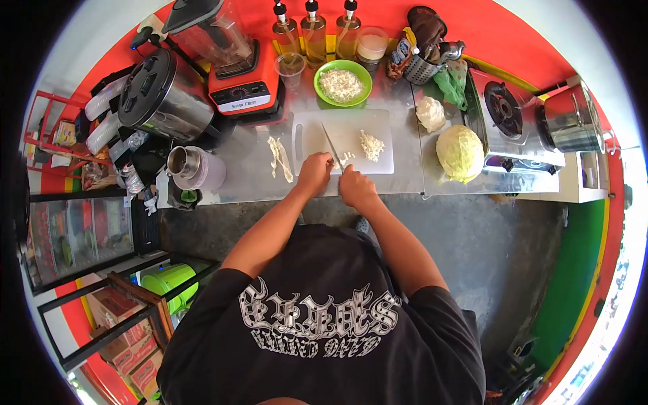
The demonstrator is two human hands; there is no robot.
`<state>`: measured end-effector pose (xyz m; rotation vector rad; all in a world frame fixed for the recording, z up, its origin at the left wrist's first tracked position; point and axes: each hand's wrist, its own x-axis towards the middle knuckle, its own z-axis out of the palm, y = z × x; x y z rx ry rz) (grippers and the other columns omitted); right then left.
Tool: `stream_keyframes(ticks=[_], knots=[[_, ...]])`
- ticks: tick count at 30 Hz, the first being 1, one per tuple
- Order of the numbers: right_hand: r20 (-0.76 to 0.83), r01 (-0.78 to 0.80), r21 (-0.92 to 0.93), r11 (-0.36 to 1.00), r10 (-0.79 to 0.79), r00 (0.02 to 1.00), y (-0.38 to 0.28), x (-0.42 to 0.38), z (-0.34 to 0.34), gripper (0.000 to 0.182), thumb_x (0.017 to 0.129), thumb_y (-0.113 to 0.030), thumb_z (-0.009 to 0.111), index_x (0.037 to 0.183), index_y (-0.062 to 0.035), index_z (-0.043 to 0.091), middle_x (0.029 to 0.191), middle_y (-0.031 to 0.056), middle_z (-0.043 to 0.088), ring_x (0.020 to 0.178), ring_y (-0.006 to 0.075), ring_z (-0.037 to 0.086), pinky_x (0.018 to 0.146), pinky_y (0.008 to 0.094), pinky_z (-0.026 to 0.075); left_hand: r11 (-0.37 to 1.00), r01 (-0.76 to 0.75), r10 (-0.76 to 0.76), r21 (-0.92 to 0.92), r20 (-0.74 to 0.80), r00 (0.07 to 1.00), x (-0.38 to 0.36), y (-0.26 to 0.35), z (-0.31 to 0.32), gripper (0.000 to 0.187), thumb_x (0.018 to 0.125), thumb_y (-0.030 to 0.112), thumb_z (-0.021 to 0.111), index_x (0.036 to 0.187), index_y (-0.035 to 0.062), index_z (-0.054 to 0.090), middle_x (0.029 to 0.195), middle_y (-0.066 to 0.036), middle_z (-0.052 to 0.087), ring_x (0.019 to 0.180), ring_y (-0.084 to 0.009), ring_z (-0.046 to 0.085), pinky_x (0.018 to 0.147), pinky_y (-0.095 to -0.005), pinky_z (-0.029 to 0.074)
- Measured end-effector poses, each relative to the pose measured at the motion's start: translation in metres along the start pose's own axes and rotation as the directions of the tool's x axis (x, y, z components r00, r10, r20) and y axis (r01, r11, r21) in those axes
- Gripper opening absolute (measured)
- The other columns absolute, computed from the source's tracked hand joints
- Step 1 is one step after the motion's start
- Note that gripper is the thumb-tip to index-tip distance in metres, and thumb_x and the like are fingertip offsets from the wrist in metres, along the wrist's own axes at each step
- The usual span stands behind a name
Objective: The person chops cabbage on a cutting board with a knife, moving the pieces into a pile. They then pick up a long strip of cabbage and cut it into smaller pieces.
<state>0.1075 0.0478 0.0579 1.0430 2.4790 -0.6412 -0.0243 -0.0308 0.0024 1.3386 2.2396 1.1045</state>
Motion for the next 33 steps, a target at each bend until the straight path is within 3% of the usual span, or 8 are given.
stream_keyframes(ticks=[8, 11, 13, 20, 22, 33], knots=[[-0.025, -0.048, -0.018, 0.999, 0.048, 0.999, -0.007, 0.000, 0.013, 0.033, 0.104, -0.031, 0.048, 0.114, 0.0002, 0.047, 0.103, 0.0243, 0.072, 0.098, 0.0440, 0.071, 0.087, 0.0533, 0.055, 0.997, 0.063, -0.059, -0.043, 0.091, 0.994, 0.006, 0.000, -0.007, 0.005, 0.080, 0.002, 0.069, 0.083, -0.0011, 0.067, 0.088, -0.020, 0.068, 0.090, -0.0398, 0.066, 0.080, -0.0480, 0.051], [-0.054, -0.041, -0.078, 0.996, 0.037, 0.998, -0.008, 0.002, 0.010, 0.032, 0.105, -0.031, 0.046, 0.114, -0.0006, 0.045, 0.102, 0.0246, 0.073, 0.095, 0.0442, 0.071, 0.085, 0.0533, 0.056, 1.000, -0.003, 0.004, -0.028, 0.055, 0.998, 0.005, -0.003, -0.006, 0.005, 0.080, 0.001, 0.069, 0.083, -0.0012, 0.066, 0.087, -0.020, 0.067, 0.090, -0.0399, 0.065, 0.080, -0.0479, 0.051], [-0.067, -0.022, -0.067, 0.997, 0.018, 0.998, -0.008, -0.002, 0.013, 0.031, 0.104, -0.030, 0.047, 0.114, -0.0009, 0.043, 0.100, 0.0293, 0.071, 0.094, 0.0472, 0.070, 0.083, 0.0565, 0.055, 0.999, -0.014, 0.017, -0.051, 0.047, 0.999, 0.004, -0.004, -0.006, 0.006, 0.080, -0.001, 0.068, 0.084, -0.0005, 0.065, 0.087, -0.020, 0.066, 0.090, -0.0400, 0.064, 0.080, -0.0481, 0.050], [-0.101, -0.110, -0.016, 0.994, 0.108, 0.989, -0.019, 0.003, 0.033, 0.030, 0.104, -0.030, 0.045, 0.113, -0.0015, 0.047, 0.096, 0.0252, 0.073, 0.092, 0.0428, 0.072, 0.080, 0.0528, 0.057, 0.995, -0.073, 0.079, -0.066, 0.102, 0.992, -0.001, -0.014, -0.007, 0.004, 0.083, 0.001, 0.063, 0.087, 0.0017, 0.062, 0.089, -0.017, 0.062, 0.093, -0.0392, 0.060, 0.079, -0.0492, 0.049], [-0.102, -0.092, 0.043, 0.995, 0.096, 0.990, -0.021, 0.009, 0.024, 0.031, 0.104, -0.031, 0.048, 0.113, -0.0012, 0.045, 0.098, 0.0281, 0.071, 0.094, 0.0455, 0.070, 0.081, 0.0558, 0.055, 0.991, -0.125, 0.127, -0.054, 0.026, 0.992, -0.004, -0.013, -0.005, 0.004, 0.085, 0.001, 0.063, 0.089, 0.0024, 0.061, 0.091, -0.016, 0.061, 0.093, -0.0388, 0.060, 0.079, -0.0486, 0.050], [-0.134, 0.026, 0.067, 0.997, -0.017, 0.991, 0.047, 0.009, 0.011, 0.035, 0.103, -0.036, 0.051, 0.111, -0.0027, 0.046, 0.092, 0.0289, 0.070, 0.087, 0.0480, 0.069, 0.077, 0.0582, 0.054, 0.999, 0.032, -0.032, 0.004, -0.061, 0.998, -0.009, 0.009, 0.005, 0.010, 0.085, 0.004, 0.069, 0.090, 0.0028, 0.060, 0.087, -0.016, 0.059, 0.084, -0.0392, 0.061, 0.074, -0.0484, 0.049]])
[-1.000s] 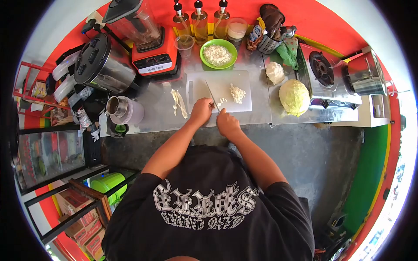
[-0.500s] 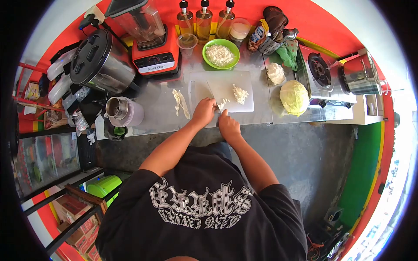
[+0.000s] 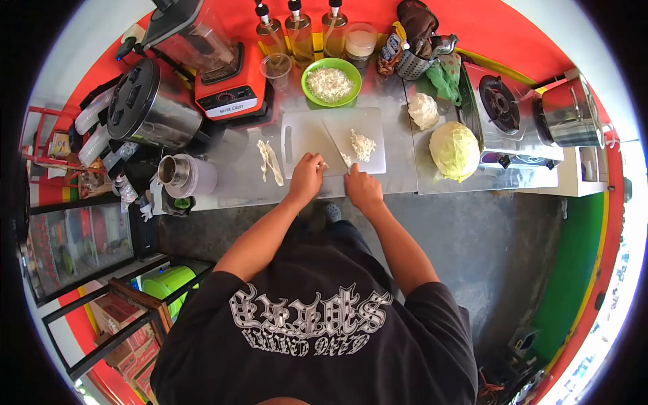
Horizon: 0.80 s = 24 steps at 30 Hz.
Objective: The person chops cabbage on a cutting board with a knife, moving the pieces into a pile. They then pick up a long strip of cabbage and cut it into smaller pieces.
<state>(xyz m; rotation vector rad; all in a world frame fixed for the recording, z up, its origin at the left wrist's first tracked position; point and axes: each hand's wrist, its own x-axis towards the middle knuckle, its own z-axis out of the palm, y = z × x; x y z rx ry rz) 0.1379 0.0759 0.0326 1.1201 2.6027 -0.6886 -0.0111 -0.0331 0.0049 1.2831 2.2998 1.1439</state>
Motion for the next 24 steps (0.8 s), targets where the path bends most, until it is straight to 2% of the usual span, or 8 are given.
stream_keyframes(ticks=[5, 11, 12, 13, 16, 21, 23, 24], knots=[[-0.077, 0.024, 0.056, 0.998, -0.020, 0.997, 0.009, 0.008, -0.013, 0.034, 0.101, -0.034, 0.055, 0.105, -0.0008, 0.051, 0.088, 0.0298, 0.069, 0.084, 0.0499, 0.068, 0.076, 0.0594, 0.053, 0.998, 0.034, -0.036, -0.045, -0.047, 0.998, 0.006, 0.006, 0.009, 0.009, 0.084, 0.004, 0.069, 0.088, 0.0016, 0.061, 0.086, -0.017, 0.060, 0.079, -0.0390, 0.062, 0.070, -0.0481, 0.050], [-0.051, 0.152, 0.116, 0.982, -0.147, 0.988, -0.009, 0.001, -0.011, 0.035, 0.100, -0.034, 0.056, 0.102, 0.0005, 0.055, 0.087, 0.0290, 0.069, 0.083, 0.0493, 0.068, 0.075, 0.0588, 0.053, 0.999, 0.028, -0.027, 0.034, -0.037, 0.999, 0.005, 0.013, 0.005, 0.007, 0.082, 0.005, 0.069, 0.087, 0.0014, 0.065, 0.082, -0.017, 0.060, 0.078, -0.0384, 0.064, 0.071, -0.0469, 0.051], [-0.049, 0.148, 0.130, 0.980, -0.142, 0.989, -0.011, 0.000, -0.009, 0.035, 0.100, -0.034, 0.056, 0.102, 0.0005, 0.055, 0.087, 0.0290, 0.069, 0.083, 0.0493, 0.068, 0.075, 0.0588, 0.053, 0.999, -0.015, 0.016, 0.050, -0.032, 0.999, 0.006, 0.012, 0.005, 0.007, 0.082, 0.005, 0.068, 0.087, 0.0016, 0.065, 0.082, -0.017, 0.061, 0.079, -0.0386, 0.063, 0.071, -0.0469, 0.051], [-0.051, 0.160, 0.110, 0.981, -0.155, 0.987, -0.012, 0.000, -0.009, 0.034, 0.099, -0.034, 0.057, 0.102, 0.0002, 0.056, 0.087, 0.0284, 0.069, 0.083, 0.0485, 0.068, 0.075, 0.0578, 0.054, 0.996, -0.059, 0.061, 0.066, -0.025, 0.998, 0.005, 0.011, 0.004, 0.007, 0.082, 0.005, 0.068, 0.088, 0.0018, 0.066, 0.083, -0.017, 0.062, 0.079, -0.0387, 0.063, 0.071, -0.0468, 0.051], [-0.054, 0.173, 0.073, 0.982, -0.169, 0.984, -0.016, -0.003, -0.013, 0.033, 0.098, -0.033, 0.058, 0.101, 0.0000, 0.057, 0.087, 0.0271, 0.070, 0.082, 0.0467, 0.069, 0.074, 0.0557, 0.055, 0.991, -0.060, 0.056, 0.120, 0.032, 0.998, 0.007, 0.015, 0.001, 0.006, 0.083, 0.004, 0.067, 0.088, 0.0014, 0.066, 0.083, -0.016, 0.062, 0.081, -0.0388, 0.063, 0.072, -0.0468, 0.050], [-0.040, 0.169, 0.022, 0.985, -0.168, 0.985, -0.017, -0.011, -0.013, 0.031, 0.098, -0.031, 0.058, 0.101, -0.0002, 0.056, 0.087, 0.0252, 0.071, 0.082, 0.0431, 0.071, 0.075, 0.0528, 0.056, 0.993, -0.063, 0.058, 0.102, 0.044, 0.997, 0.010, 0.014, 0.001, 0.004, 0.084, 0.004, 0.067, 0.086, 0.0008, 0.065, 0.083, -0.016, 0.062, 0.082, -0.0392, 0.062, 0.072, -0.0474, 0.050], [-0.058, 0.204, -0.053, 0.978, -0.206, 0.977, -0.017, -0.013, -0.004, 0.026, 0.099, -0.026, 0.057, 0.103, -0.0011, 0.056, 0.084, 0.0213, 0.072, 0.079, 0.0367, 0.073, 0.071, 0.0490, 0.058, 0.995, -0.065, 0.062, 0.076, 0.034, 0.997, 0.010, 0.014, 0.002, 0.004, 0.084, 0.004, 0.066, 0.085, 0.0006, 0.065, 0.083, -0.017, 0.062, 0.082, -0.0393, 0.062, 0.072, -0.0477, 0.050], [-0.058, 0.202, -0.054, 0.978, -0.205, 0.977, -0.018, -0.013, -0.002, 0.026, 0.099, -0.026, 0.057, 0.103, -0.0011, 0.056, 0.084, 0.0213, 0.072, 0.079, 0.0367, 0.073, 0.071, 0.0490, 0.058, 0.995, -0.052, 0.050, 0.080, 0.037, 0.998, 0.010, 0.014, 0.002, 0.004, 0.084, 0.004, 0.067, 0.084, 0.0005, 0.065, 0.083, -0.017, 0.062, 0.082, -0.0395, 0.062, 0.072, -0.0477, 0.050]])
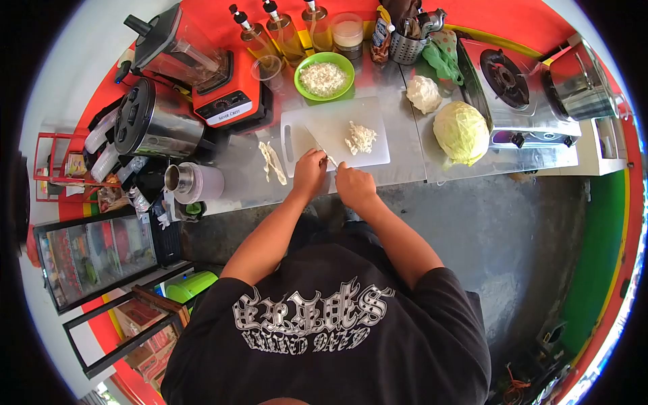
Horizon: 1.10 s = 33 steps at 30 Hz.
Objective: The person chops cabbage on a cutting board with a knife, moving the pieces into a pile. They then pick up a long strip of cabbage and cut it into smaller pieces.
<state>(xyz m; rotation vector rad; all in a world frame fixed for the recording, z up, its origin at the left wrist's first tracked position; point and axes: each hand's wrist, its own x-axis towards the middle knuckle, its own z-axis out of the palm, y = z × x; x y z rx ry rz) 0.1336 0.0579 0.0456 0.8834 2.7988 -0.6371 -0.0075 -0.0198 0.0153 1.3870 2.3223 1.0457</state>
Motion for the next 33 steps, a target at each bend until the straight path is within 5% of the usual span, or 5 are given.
stream_keyframes(ticks=[5, 14, 23, 33], knots=[[0.097, -0.133, 0.025, 0.991, 0.130, 0.987, -0.002, 0.011, 0.016, 0.028, 0.102, -0.030, 0.052, 0.106, -0.0027, 0.050, 0.087, 0.0218, 0.073, 0.087, 0.0380, 0.073, 0.077, 0.0506, 0.057, 1.000, 0.015, -0.015, 0.008, -0.015, 1.000, 0.002, -0.004, 0.002, 0.004, 0.084, 0.004, 0.067, 0.084, 0.0000, 0.065, 0.084, -0.017, 0.063, 0.082, -0.0397, 0.063, 0.072, -0.0475, 0.050], [0.152, -0.040, -0.081, 0.996, 0.052, 0.987, 0.001, 0.013, -0.001, 0.027, 0.102, -0.029, 0.052, 0.107, -0.0029, 0.050, 0.091, 0.0232, 0.073, 0.090, 0.0378, 0.073, 0.078, 0.0498, 0.057, 0.997, -0.032, 0.032, 0.070, 0.006, 0.999, 0.003, -0.007, 0.003, 0.006, 0.085, 0.003, 0.061, 0.080, 0.0001, 0.065, 0.083, -0.018, 0.061, 0.081, -0.0398, 0.063, 0.075, -0.0495, 0.052], [0.038, -0.094, -0.045, 0.995, 0.095, 0.995, -0.005, 0.013, 0.015, 0.022, 0.101, -0.026, 0.052, 0.101, -0.0040, 0.053, 0.084, 0.0192, 0.073, 0.082, 0.0344, 0.075, 0.071, 0.0471, 0.059, 0.995, 0.046, -0.040, 0.087, -0.069, 0.997, -0.002, -0.007, 0.002, 0.009, 0.082, 0.011, 0.069, 0.082, 0.0019, 0.070, 0.081, -0.018, 0.062, 0.083, -0.0391, 0.064, 0.074, -0.0485, 0.051], [0.095, -0.138, -0.019, 0.990, 0.140, 0.986, -0.010, 0.013, 0.011, 0.028, 0.102, -0.030, 0.052, 0.105, -0.0022, 0.052, 0.089, 0.0215, 0.073, 0.087, 0.0382, 0.074, 0.076, 0.0499, 0.058, 0.994, 0.068, -0.067, 0.090, -0.012, 0.998, -0.006, -0.006, 0.000, 0.010, 0.085, 0.011, 0.067, 0.081, 0.0028, 0.070, 0.087, -0.016, 0.063, 0.087, -0.0379, 0.064, 0.077, -0.0481, 0.051]])
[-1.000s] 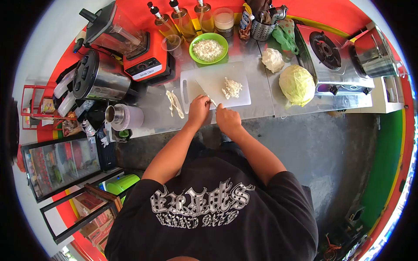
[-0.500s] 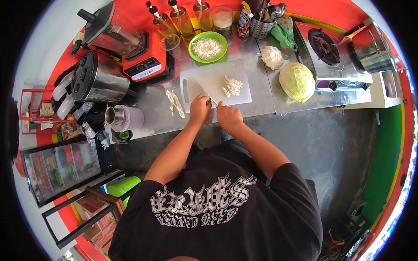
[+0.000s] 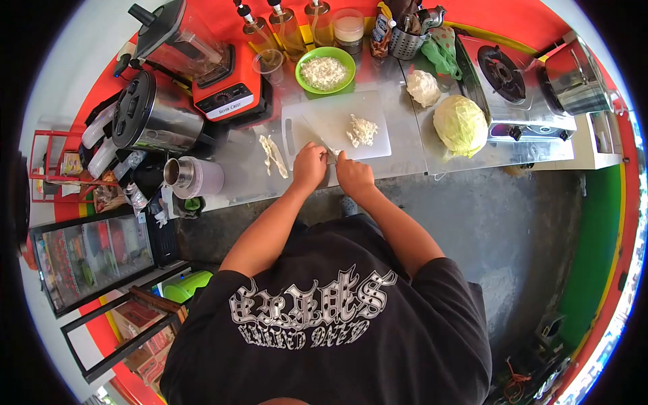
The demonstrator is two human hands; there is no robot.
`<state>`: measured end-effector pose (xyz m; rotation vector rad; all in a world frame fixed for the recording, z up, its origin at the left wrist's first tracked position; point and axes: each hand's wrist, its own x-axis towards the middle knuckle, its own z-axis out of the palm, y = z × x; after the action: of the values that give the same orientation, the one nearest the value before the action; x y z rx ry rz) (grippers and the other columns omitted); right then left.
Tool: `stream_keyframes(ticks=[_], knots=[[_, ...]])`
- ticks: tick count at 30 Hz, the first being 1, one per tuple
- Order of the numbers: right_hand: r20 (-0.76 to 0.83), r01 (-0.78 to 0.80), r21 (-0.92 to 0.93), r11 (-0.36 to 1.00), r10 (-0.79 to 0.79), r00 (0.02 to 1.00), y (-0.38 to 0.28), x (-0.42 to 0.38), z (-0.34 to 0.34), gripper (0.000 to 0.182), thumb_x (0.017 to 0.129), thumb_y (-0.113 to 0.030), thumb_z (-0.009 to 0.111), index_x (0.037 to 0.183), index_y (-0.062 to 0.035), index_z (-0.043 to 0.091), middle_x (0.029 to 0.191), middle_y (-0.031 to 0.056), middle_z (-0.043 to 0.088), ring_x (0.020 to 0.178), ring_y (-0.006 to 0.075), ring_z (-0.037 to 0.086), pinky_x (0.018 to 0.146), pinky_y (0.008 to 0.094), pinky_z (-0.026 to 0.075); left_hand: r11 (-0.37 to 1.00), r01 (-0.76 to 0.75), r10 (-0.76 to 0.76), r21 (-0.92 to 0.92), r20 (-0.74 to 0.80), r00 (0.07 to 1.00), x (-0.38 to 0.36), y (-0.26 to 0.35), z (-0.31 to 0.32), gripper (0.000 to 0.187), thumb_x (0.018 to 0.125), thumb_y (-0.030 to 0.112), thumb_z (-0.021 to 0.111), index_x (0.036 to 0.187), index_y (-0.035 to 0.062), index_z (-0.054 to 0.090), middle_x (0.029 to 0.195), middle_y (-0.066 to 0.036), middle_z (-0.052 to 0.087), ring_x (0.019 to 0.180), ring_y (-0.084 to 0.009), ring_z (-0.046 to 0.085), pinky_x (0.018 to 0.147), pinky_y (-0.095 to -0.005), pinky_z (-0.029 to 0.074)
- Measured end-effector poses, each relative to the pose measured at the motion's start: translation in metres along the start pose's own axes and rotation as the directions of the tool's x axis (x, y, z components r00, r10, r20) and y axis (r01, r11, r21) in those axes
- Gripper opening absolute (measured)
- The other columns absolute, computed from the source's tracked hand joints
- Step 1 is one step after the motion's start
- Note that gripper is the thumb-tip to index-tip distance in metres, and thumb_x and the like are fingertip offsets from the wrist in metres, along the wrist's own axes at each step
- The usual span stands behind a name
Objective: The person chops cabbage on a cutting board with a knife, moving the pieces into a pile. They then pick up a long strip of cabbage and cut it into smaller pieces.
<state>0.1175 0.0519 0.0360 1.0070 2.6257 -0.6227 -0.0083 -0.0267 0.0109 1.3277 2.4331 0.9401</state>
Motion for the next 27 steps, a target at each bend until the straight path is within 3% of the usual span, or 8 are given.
stream_keyframes(ticks=[6, 12, 17, 22, 27], knots=[[-0.043, 0.056, -0.063, 0.996, -0.059, 0.997, 0.001, 0.003, -0.001, 0.026, 0.102, -0.028, 0.052, 0.104, -0.0026, 0.051, 0.089, 0.0213, 0.074, 0.085, 0.0378, 0.074, 0.075, 0.0501, 0.058, 1.000, -0.003, 0.002, 0.022, 0.017, 1.000, 0.000, -0.005, 0.002, 0.008, 0.085, 0.010, 0.066, 0.082, 0.0030, 0.070, 0.088, -0.016, 0.063, 0.088, -0.0381, 0.064, 0.077, -0.0481, 0.051], [-0.025, -0.001, -0.038, 0.999, 0.000, 1.000, -0.001, 0.005, 0.010, 0.026, 0.101, -0.028, 0.053, 0.105, -0.0019, 0.052, 0.088, 0.0208, 0.074, 0.085, 0.0363, 0.074, 0.074, 0.0485, 0.058, 1.000, 0.004, -0.004, 0.023, -0.014, 1.000, -0.001, -0.002, 0.003, 0.009, 0.085, 0.010, 0.066, 0.084, 0.0025, 0.070, 0.088, -0.017, 0.063, 0.086, -0.0389, 0.064, 0.076, -0.0490, 0.051], [-0.017, 0.067, -0.096, 0.993, -0.069, 0.997, 0.001, 0.001, -0.002, 0.026, 0.101, -0.029, 0.052, 0.105, -0.0030, 0.051, 0.086, 0.0200, 0.074, 0.084, 0.0348, 0.075, 0.072, 0.0479, 0.059, 0.999, 0.006, -0.006, 0.033, -0.001, 1.000, -0.002, -0.005, 0.006, 0.010, 0.087, 0.009, 0.062, 0.085, 0.0020, 0.069, 0.088, -0.017, 0.064, 0.088, -0.0386, 0.065, 0.079, -0.0487, 0.052], [-0.028, 0.035, -0.065, 0.997, -0.037, 0.999, 0.001, 0.003, 0.011, 0.027, 0.101, -0.030, 0.054, 0.106, -0.0033, 0.052, 0.087, 0.0190, 0.074, 0.084, 0.0342, 0.075, 0.072, 0.0473, 0.059, 0.997, 0.049, -0.055, -0.061, -0.107, 0.993, -0.003, -0.001, 0.009, 0.009, 0.086, 0.010, 0.067, 0.085, 0.0017, 0.070, 0.082, -0.018, 0.065, 0.079, -0.0382, 0.065, 0.072, -0.0482, 0.051], [-0.026, 0.095, -0.107, 0.990, -0.098, 0.995, 0.003, 0.004, -0.001, 0.028, 0.101, -0.030, 0.055, 0.105, -0.0033, 0.051, 0.087, 0.0191, 0.074, 0.083, 0.0345, 0.075, 0.072, 0.0471, 0.059, 0.995, 0.068, -0.073, -0.069, -0.069, 0.995, -0.006, -0.001, 0.003, 0.009, 0.087, 0.010, 0.065, 0.086, 0.0025, 0.070, 0.085, -0.018, 0.065, 0.083, -0.0385, 0.065, 0.074, -0.0483, 0.051]])
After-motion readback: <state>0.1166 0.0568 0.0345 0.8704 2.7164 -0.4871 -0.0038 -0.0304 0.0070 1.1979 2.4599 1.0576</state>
